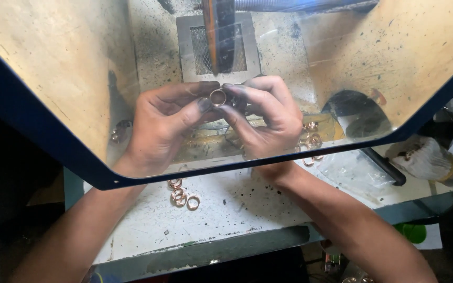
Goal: Polishing a metal ring by holding and rotating it against a motorized polishing wheel inside a protective workstation.
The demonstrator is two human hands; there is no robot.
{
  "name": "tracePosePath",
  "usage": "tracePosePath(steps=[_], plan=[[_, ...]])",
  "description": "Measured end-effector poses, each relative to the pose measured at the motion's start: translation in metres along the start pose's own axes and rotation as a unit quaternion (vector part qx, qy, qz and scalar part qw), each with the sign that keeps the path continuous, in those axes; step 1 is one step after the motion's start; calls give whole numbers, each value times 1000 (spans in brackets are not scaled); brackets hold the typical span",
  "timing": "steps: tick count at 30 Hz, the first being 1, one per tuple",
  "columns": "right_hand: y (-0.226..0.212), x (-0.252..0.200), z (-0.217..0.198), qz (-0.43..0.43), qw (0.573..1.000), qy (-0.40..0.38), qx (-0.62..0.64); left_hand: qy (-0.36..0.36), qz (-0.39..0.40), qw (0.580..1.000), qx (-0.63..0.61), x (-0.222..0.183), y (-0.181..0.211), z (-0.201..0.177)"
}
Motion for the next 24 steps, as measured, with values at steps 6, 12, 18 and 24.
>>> tracePosePath(steps=[6, 12, 18, 24], plan=[[2, -2, -1, -4, 1000, -2, 4, 15, 1, 1000, 1, -1, -1, -2], [11, -4, 4, 28, 998, -6, 62, 60, -16, 996, -56, 1, -7, -3], [17, -8, 24, 354, 894, -76, 264, 158, -64, 981, -91, 10, -18, -7], [27, -9, 32, 399, 867, -90, 285, 213, -76, 967, -117, 19, -22, -6]])
Point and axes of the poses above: each hand's wrist, its own x-axis towards the middle knuckle, its own z-axis out of the palm, y = z × x, the point moved 4 cm from there along x, towards the middle knuckle, and after that the axes turned 14 degrees about -x, right-handed, at the moved point
